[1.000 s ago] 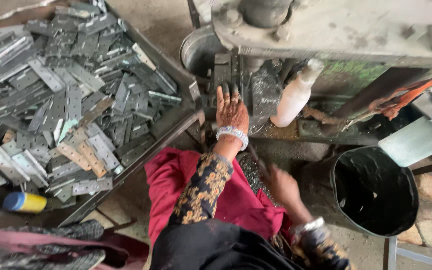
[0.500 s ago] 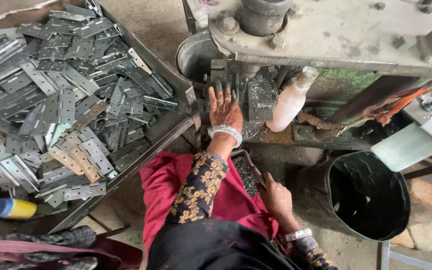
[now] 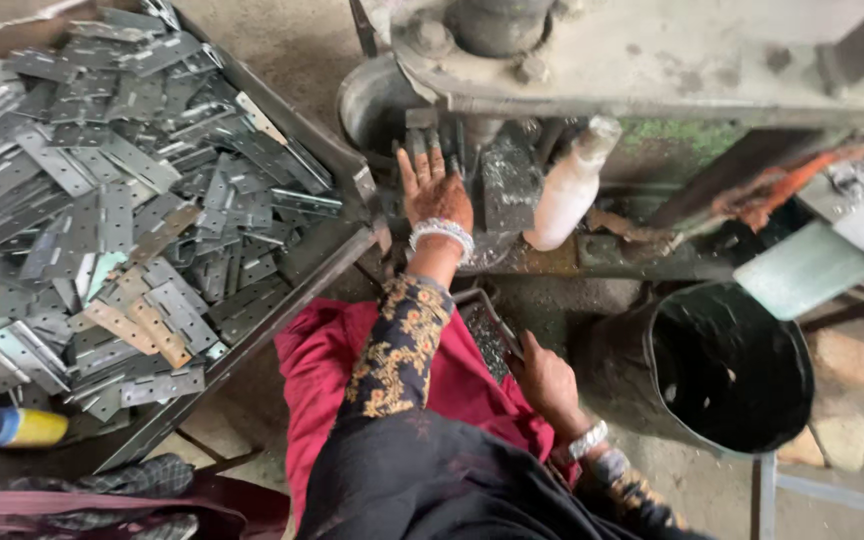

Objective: The person repeatedly picks up metal hinge pieces from a bin, places them into a press machine, and operates the lever to process them. The person then removes the processed pieces and returns them to the bin.

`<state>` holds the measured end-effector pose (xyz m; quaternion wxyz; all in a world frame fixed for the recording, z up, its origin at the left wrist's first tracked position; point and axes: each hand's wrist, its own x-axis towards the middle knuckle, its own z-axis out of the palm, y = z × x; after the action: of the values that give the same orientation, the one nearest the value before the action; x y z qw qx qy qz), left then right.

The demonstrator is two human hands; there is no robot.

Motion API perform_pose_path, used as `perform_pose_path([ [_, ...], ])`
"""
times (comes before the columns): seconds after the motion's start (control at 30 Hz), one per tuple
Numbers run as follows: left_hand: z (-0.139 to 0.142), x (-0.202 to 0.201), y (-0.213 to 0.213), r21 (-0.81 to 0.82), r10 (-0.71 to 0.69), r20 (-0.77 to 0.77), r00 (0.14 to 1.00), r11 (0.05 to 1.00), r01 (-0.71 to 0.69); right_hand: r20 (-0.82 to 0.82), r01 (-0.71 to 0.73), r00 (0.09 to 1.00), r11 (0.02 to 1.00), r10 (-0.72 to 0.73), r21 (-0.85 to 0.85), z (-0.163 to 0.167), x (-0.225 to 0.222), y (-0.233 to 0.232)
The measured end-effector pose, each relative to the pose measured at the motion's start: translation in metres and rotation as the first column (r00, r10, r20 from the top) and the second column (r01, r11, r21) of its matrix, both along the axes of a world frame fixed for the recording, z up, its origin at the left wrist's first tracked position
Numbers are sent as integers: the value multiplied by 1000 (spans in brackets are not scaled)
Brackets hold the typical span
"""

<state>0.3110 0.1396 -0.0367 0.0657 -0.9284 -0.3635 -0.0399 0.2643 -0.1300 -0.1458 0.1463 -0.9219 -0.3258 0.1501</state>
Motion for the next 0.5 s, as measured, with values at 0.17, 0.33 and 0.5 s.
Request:
perform_pose_path([
  [0.17, -3, -29, -14, -7, -85, 128, 988, 996, 86, 65, -52, 997, 999, 51, 15, 63, 21, 19],
  [0.33, -33, -100, -41, 356, -381, 314, 870, 896, 264, 125, -76, 991, 963, 45, 258, 115, 16, 32],
  [0.5, -17, -102, -41, 143, -343, 568, 748, 936, 321, 69, -34, 997, 971, 18, 237, 122, 12, 32],
])
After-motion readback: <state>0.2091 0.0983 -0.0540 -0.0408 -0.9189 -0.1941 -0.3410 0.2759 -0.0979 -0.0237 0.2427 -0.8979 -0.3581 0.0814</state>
